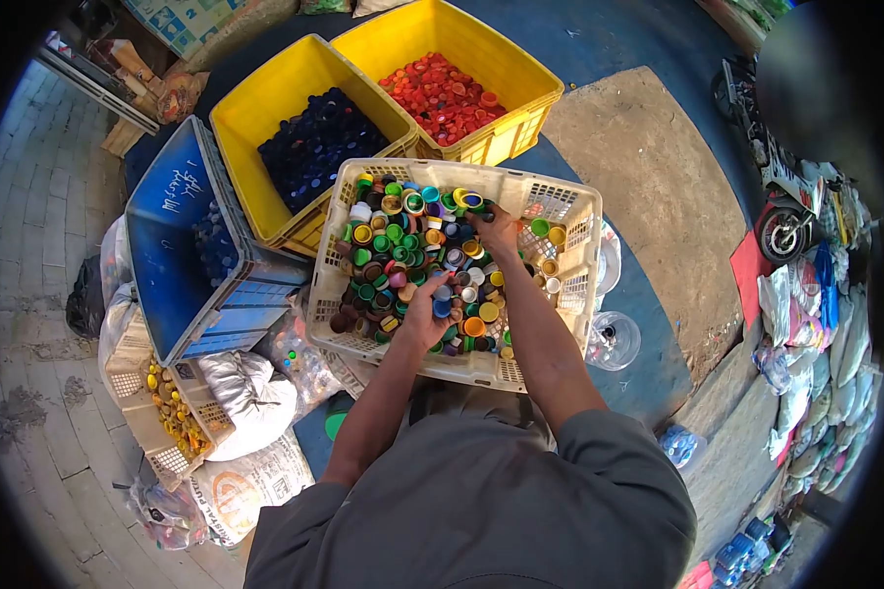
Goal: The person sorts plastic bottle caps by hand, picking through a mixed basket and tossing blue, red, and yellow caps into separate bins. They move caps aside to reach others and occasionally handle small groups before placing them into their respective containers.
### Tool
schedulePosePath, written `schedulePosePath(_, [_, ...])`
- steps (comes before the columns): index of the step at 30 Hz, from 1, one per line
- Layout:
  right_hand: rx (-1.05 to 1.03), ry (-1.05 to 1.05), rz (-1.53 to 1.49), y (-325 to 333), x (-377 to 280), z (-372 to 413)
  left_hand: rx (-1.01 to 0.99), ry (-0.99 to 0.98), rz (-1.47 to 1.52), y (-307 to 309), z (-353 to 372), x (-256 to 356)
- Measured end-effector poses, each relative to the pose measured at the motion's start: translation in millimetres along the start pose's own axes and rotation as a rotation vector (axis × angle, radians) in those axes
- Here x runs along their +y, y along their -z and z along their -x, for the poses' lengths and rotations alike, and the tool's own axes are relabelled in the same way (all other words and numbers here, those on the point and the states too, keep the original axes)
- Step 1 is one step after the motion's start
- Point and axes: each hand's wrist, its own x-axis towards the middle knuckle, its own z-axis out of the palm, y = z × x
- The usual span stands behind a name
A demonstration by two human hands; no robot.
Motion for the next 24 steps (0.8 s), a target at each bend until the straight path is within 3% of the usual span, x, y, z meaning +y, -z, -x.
schedulePosePath(6, [0.028,0.026,-0.146,-7,11,-2,0.003,-0.021,-0.012,4,1,1])
schedulePosePath(15, [0.074,0.231,-0.031,18,-9,38,0.022,-0.025,-0.006,1,-3,4])
schedulePosePath(22, [-0.015,0.236,-0.245,54,-55,98,-0.11,-0.143,-0.03,-19,-19,19])
schedulePosePath(23, [-0.037,0.208,-0.302,53,-52,102,-0.257,-0.142,0.029,-14,-25,21])
schedulePosePath(24, [-0.091,0.124,-0.464,55,-54,107,-0.22,-0.174,0.084,-21,-23,21])
